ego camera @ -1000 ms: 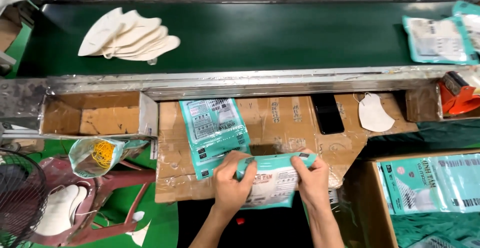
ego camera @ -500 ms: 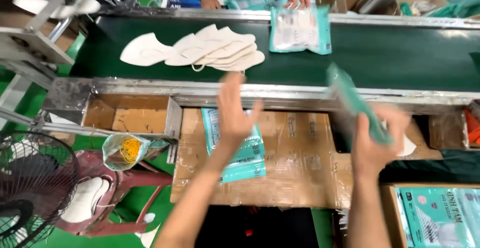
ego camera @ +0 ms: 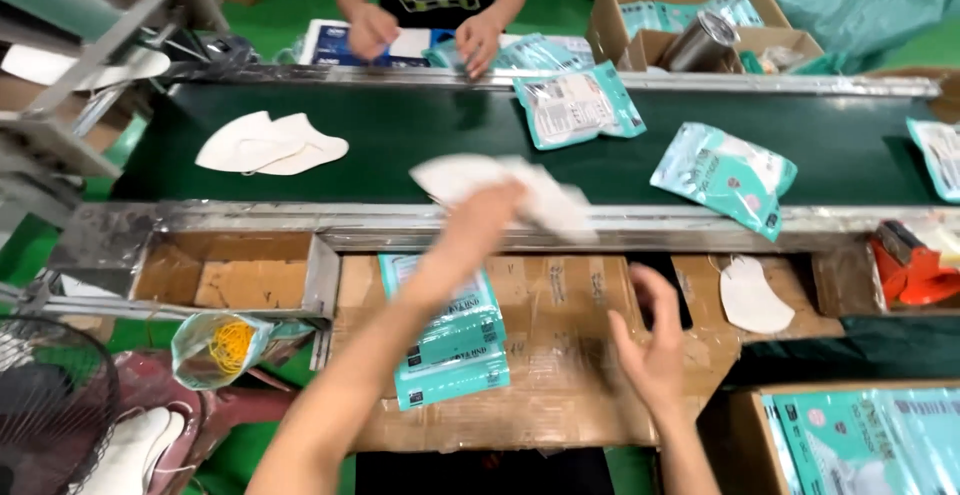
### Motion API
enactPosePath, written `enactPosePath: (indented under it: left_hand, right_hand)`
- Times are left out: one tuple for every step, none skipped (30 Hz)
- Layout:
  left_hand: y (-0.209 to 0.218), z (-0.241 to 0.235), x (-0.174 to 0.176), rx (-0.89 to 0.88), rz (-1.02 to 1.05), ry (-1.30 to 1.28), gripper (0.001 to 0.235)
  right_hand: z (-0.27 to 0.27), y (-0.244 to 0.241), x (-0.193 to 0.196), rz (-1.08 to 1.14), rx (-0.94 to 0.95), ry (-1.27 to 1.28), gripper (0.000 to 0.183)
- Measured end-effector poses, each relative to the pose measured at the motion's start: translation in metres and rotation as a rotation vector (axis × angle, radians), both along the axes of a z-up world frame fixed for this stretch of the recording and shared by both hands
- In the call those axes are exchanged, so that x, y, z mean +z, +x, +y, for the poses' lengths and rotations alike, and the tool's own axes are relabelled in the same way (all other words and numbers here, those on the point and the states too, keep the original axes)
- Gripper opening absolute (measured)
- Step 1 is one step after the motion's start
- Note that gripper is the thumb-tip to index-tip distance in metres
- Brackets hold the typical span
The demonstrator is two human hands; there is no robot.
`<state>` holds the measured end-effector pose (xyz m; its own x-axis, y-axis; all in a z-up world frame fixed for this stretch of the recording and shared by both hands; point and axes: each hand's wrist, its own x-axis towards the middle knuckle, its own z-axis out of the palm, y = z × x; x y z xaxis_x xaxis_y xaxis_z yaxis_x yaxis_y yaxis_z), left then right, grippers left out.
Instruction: Manually packing protective face masks into individual or bulk plastic pouches at a conveyor belt station.
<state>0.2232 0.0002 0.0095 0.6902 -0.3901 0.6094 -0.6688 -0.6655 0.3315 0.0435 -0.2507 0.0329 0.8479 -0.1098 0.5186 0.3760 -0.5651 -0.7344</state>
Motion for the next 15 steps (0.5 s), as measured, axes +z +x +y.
enactPosePath:
  left_hand:
    - [-0.042,-0.019,0.011,-0.205,-0.038,0.049,0.038]
    - [-0.083,-0.036,0.024,-0.411,-0.076,0.095,0.038]
    - [-0.108,-0.044,0.028,-0.418,-0.059,0.087,0.038]
    - [-0.134,-0.052,0.033,-0.465,0.057,0.187,0.036]
    - [-0.158,-0.059,0.039,-0.507,0.169,0.285,0.034]
    - [-0.166,-0.058,0.033,-0.509,0.181,0.275,0.034]
    - [-0.172,-0.059,0.027,-0.519,0.223,0.014,0.043]
    - [-0.178,-0.059,0.022,-0.522,0.262,-0.249,0.054]
    - [-0.181,-0.06,0.015,-0.529,0.28,-0.259,0.054]
    - [-0.184,-0.062,0.009,-0.444,0.345,-0.35,0.087]
    - [-0.185,-0.063,0.003,-0.354,0.402,-0.438,0.123]
    - [-0.187,-0.068,-0.02,-0.358,0.416,-0.445,0.123]
    - [-0.183,-0.073,-0.042,-0.309,0.602,-0.347,0.135]
    - [-0.18,-0.078,-0.064,-0.259,0.786,-0.246,0.147]
    - [-0.183,-0.08,-0.071,-0.253,0.787,-0.255,0.147]
  right_hand:
    - [-0.001,-0.006,0.013,-0.043,0.009,-0.087,0.057]
    - [-0.001,-0.011,0.025,-0.085,0.021,-0.175,0.07]
    - [-0.011,-0.014,0.009,-0.066,0.017,-0.179,0.07]
    - [-0.021,-0.018,-0.007,0.056,0.175,-0.035,0.065]
    - [-0.032,-0.021,-0.022,0.174,0.337,0.111,0.059]
    - [-0.042,-0.028,-0.043,0.189,0.336,0.107,0.059]
    - [-0.053,-0.034,-0.064,0.245,0.207,0.147,0.053]
    - [-0.064,-0.039,-0.085,0.301,0.078,0.183,0.047]
    - [-0.068,-0.044,-0.096,0.32,0.067,0.18,0.047]
    - [-0.072,-0.05,-0.107,0.324,0.079,0.204,0.049]
    - [-0.076,-0.053,-0.118,0.322,0.094,0.228,0.05]
    - [-0.057,-0.056,-0.095,0.335,0.086,0.224,0.05]
    - [-0.038,-0.051,-0.072,0.331,0.156,0.173,0.08]
    - [-0.018,-0.046,-0.048,0.328,0.226,0.12,0.111]
    - [-0.023,-0.047,-0.061,0.332,0.233,0.113,0.111]
